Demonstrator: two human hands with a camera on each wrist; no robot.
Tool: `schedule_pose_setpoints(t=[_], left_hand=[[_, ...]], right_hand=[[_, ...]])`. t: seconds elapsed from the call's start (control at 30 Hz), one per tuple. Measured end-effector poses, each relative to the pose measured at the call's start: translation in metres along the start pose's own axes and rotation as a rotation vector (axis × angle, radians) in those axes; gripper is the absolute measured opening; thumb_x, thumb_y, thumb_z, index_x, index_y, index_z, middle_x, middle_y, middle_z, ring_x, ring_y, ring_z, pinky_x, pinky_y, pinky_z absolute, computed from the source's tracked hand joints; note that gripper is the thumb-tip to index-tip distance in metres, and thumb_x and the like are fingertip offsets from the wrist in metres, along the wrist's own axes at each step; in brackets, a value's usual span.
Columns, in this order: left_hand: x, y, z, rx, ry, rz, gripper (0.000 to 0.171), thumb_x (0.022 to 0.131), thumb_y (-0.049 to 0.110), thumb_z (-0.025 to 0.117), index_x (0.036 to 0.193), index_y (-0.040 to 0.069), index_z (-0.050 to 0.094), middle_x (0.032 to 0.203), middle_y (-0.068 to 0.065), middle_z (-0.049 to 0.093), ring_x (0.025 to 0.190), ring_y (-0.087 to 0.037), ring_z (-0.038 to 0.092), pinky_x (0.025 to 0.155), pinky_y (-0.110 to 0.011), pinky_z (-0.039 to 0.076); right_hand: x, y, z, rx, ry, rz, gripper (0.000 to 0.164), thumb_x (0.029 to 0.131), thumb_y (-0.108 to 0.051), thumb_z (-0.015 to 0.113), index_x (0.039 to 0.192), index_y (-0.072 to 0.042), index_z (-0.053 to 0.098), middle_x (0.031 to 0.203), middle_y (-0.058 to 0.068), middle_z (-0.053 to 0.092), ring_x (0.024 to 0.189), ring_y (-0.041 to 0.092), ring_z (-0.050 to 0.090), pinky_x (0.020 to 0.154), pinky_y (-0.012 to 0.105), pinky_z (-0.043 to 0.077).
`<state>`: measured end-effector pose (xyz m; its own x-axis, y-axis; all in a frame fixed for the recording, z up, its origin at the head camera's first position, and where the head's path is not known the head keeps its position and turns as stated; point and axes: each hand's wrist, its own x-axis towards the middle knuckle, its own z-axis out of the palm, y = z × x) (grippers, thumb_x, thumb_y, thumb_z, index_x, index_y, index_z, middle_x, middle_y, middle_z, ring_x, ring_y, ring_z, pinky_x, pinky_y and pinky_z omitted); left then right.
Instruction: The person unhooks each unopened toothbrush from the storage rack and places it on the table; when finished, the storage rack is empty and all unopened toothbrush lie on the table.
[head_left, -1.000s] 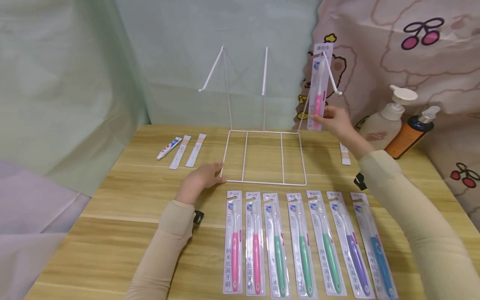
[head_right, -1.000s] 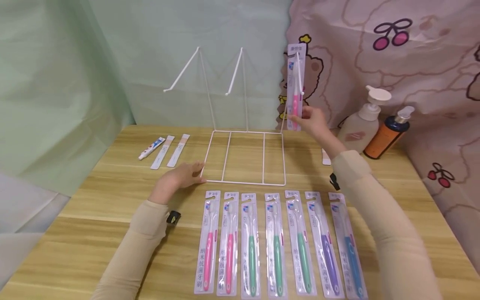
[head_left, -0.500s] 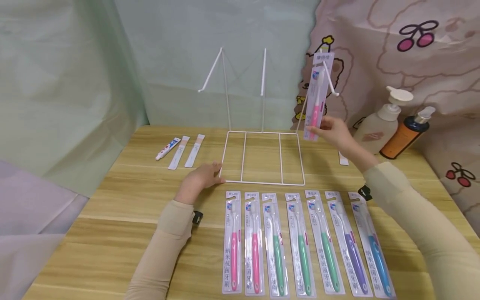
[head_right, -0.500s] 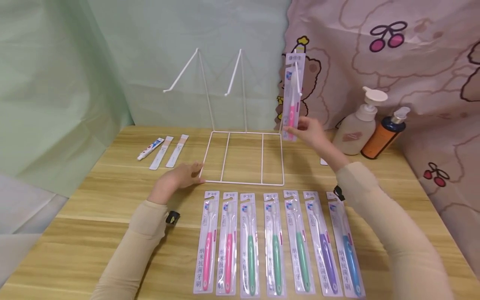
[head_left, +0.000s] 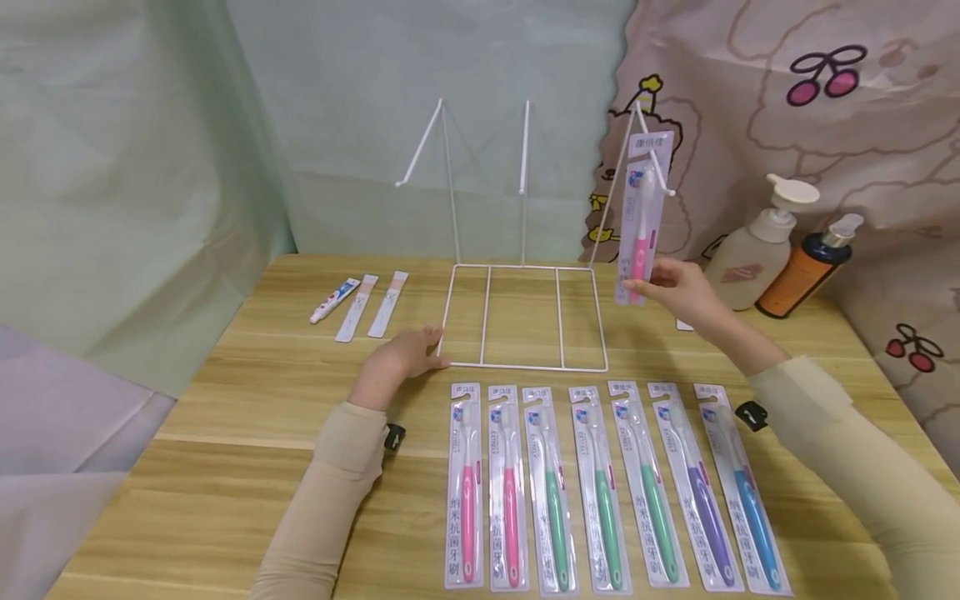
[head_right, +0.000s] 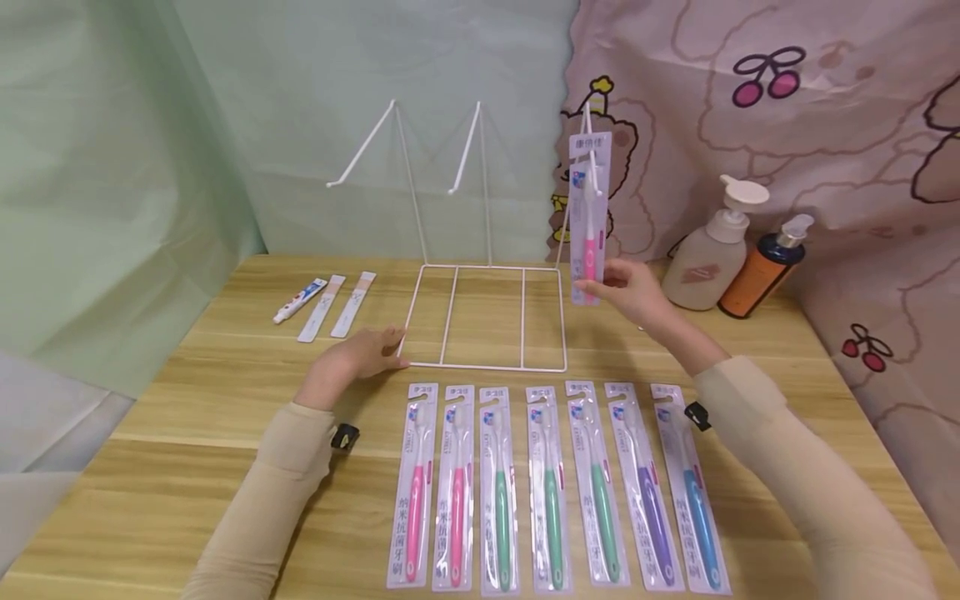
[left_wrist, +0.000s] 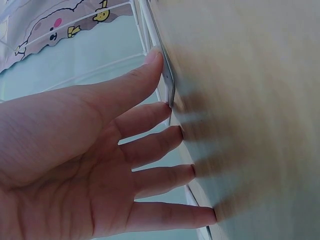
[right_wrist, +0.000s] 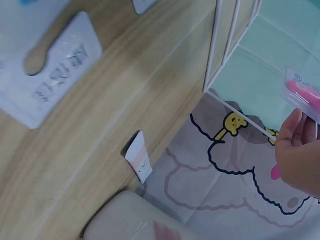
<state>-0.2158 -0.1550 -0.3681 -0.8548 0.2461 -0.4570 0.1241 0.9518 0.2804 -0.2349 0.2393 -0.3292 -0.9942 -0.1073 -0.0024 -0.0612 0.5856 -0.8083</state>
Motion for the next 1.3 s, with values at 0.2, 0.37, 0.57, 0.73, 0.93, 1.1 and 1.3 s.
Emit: schedule_pose_setpoints(t=[0.2, 0.37, 0.57, 0.73, 0.93, 1.1, 1.3], left_hand=[[0.000, 0.000, -0.001, 0.008, 0.010, 0.004, 0.067, 0.095, 0.035, 0.051, 0.148, 0.009, 0.020, 0.153, -0.016, 0.016, 0.138, -0.042, 0.017, 0.112, -0.055, 0.020], [0.001, 0.000, -0.001, 0.005, 0.016, 0.003, 0.067, 0.095, 0.035, 0.051, 0.148, 0.010, 0.019, 0.153, -0.016, 0.015, 0.138, -0.042, 0.017, 0.111, -0.055, 0.020], [0.002, 0.000, -0.001, -0.004, 0.014, 0.002, 0.067, 0.095, 0.036, 0.051, 0.149, 0.010, 0.019, 0.153, -0.016, 0.015, 0.138, -0.041, 0.017, 0.112, -0.055, 0.020], [0.002, 0.000, -0.001, 0.003, 0.013, 0.001, 0.067, 0.095, 0.036, 0.051, 0.148, 0.010, 0.019, 0.153, -0.016, 0.015, 0.138, -0.041, 0.018, 0.112, -0.054, 0.021], [0.001, 0.001, -0.001, 0.001, 0.009, -0.003, 0.067, 0.095, 0.036, 0.051, 0.149, 0.011, 0.019, 0.154, -0.015, 0.015, 0.139, -0.041, 0.017, 0.112, -0.054, 0.021], [0.000, 0.001, -0.001, 0.000, 0.012, -0.006, 0.067, 0.095, 0.036, 0.051, 0.149, 0.011, 0.020, 0.154, -0.015, 0.016, 0.139, -0.040, 0.018, 0.112, -0.054, 0.021], [0.000, -0.001, 0.002, -0.003, 0.012, -0.008, 0.067, 0.095, 0.036, 0.051, 0.149, 0.011, 0.019, 0.154, -0.015, 0.015, 0.139, -0.040, 0.018, 0.112, -0.054, 0.022]], right_hand=[[-0.019, 0.000, -0.006, 0.006, -0.042, 0.002, 0.052, 0.085, -0.042, 0.065, 0.118, -0.002, 0.060, 0.106, 0.004, 0.068, 0.085, -0.001, 0.060, 0.082, 0.029, 0.048], [-0.033, -0.002, -0.007, -0.006, -0.069, -0.025, 0.048, 0.086, -0.037, 0.065, 0.117, 0.000, 0.060, 0.102, -0.001, 0.070, 0.084, -0.002, 0.061, 0.077, 0.018, 0.048], [-0.046, -0.002, -0.009, 0.021, -0.070, -0.055, 0.040, 0.085, -0.029, 0.068, 0.111, 0.001, 0.062, 0.092, -0.010, 0.068, 0.080, 0.004, 0.063, 0.071, 0.017, 0.052], [-0.059, 0.000, -0.010, 0.044, -0.099, -0.107, 0.035, 0.085, -0.022, 0.069, 0.108, 0.003, 0.063, 0.090, -0.009, 0.068, 0.078, 0.004, 0.064, 0.070, 0.019, 0.054], [-0.076, -0.005, -0.012, 0.063, -0.100, -0.140, 0.030, 0.082, -0.016, 0.072, 0.103, 0.003, 0.062, 0.086, -0.009, 0.069, 0.076, 0.007, 0.065, 0.067, 0.020, 0.055], [-0.089, -0.011, -0.015, 0.042, -0.103, -0.171, 0.030, 0.081, -0.010, 0.072, 0.105, 0.003, 0.061, 0.086, -0.012, 0.068, 0.075, 0.009, 0.065, 0.065, 0.023, 0.056], [-0.099, -0.016, -0.016, 0.067, -0.120, -0.211, 0.032, 0.080, -0.005, 0.072, 0.108, 0.001, 0.059, 0.088, -0.009, 0.069, 0.074, 0.012, 0.064, 0.063, 0.025, 0.056]])
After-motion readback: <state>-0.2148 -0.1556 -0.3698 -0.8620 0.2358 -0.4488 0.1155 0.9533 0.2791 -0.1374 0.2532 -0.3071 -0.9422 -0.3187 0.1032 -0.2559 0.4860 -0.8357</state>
